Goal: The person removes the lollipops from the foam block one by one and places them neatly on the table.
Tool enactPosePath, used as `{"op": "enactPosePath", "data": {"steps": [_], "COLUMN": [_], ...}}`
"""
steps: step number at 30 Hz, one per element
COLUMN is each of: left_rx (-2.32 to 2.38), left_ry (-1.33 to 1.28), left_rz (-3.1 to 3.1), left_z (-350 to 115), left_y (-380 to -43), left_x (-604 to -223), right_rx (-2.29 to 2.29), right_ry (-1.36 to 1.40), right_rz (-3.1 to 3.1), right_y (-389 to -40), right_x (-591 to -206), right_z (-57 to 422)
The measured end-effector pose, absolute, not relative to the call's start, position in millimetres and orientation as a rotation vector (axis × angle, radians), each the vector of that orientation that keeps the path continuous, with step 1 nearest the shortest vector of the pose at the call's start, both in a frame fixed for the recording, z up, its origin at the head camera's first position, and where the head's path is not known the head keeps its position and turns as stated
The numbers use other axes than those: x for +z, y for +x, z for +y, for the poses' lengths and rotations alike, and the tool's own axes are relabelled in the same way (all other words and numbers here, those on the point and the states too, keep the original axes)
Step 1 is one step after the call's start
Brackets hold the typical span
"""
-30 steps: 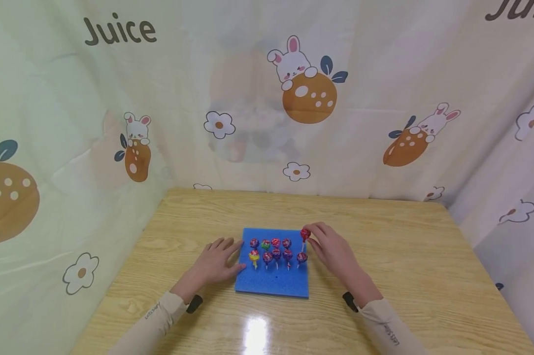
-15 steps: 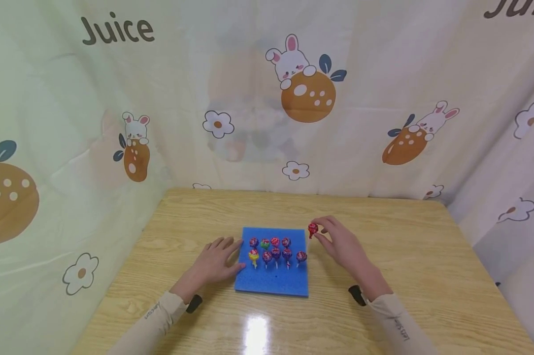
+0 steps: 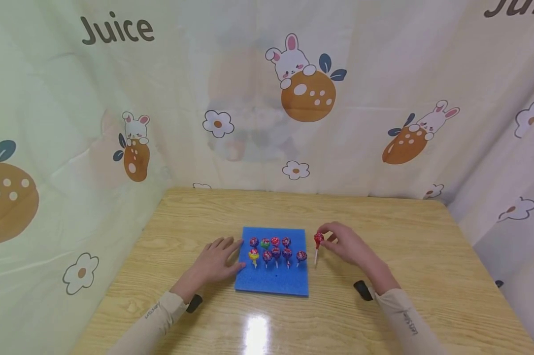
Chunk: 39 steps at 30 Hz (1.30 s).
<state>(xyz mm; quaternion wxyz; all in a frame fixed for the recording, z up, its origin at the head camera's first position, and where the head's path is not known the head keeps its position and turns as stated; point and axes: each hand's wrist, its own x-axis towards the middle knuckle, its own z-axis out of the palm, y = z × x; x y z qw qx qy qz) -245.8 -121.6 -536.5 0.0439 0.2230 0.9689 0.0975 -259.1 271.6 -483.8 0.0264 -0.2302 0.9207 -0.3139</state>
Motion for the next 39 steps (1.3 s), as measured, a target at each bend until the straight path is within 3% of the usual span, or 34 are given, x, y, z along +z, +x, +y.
{"op": "enactPosePath", "data": {"steps": [13,39], "left_rx": [0.319,0.337], "left_ry": [0.664,0.669], "left_rz": [2.964,2.952], "left_z": [-121.8,-121.7], "left_y": [-246.5,-243.6], "left_x": [-538.5,-533.9], "right_rx": [-0.907,-0.798], "right_ry": [-0.695,-0.616], "right_rz": [2.525,2.526], "right_y": [-267.7,-268.2], "right_x": [-497.9,-505.0], "right_z": [278.4,273.5]}}
